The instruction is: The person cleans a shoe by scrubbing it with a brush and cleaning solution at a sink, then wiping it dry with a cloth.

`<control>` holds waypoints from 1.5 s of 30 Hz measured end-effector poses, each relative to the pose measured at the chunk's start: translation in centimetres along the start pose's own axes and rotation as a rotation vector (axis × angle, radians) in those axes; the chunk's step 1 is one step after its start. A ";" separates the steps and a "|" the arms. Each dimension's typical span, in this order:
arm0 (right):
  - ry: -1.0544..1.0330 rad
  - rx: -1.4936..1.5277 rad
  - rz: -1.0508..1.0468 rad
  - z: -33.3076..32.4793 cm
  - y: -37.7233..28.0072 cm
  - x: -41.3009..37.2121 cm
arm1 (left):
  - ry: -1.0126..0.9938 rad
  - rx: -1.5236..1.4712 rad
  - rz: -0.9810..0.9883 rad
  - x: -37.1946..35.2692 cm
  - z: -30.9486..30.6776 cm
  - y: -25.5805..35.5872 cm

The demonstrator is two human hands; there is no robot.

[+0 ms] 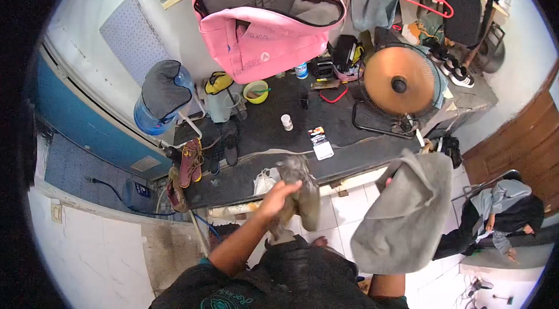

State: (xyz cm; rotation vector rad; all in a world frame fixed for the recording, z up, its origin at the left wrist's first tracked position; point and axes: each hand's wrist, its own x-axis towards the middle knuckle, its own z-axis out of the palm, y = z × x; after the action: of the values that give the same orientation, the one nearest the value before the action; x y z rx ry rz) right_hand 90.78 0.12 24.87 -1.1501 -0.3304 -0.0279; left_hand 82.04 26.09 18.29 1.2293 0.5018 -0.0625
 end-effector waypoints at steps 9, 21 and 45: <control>-0.541 -0.472 -0.399 4.9 -3.1 2.6 | -0.099 -0.396 0.374 -3.2 0.8 2.2; -1.027 -0.835 -0.491 9.5 1.4 -6.2 | -0.145 -0.415 0.533 -4.6 0.9 1.5; -0.732 -1.042 -0.652 11.8 -0.7 -0.7 | -0.446 -0.159 0.360 -7.3 2.0 -2.5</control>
State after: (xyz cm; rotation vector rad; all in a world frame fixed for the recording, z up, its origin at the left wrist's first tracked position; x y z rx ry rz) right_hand 87.13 10.29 29.58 -2.0116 -1.4539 -0.3952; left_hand 75.44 21.78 19.51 1.0909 -0.1030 0.0101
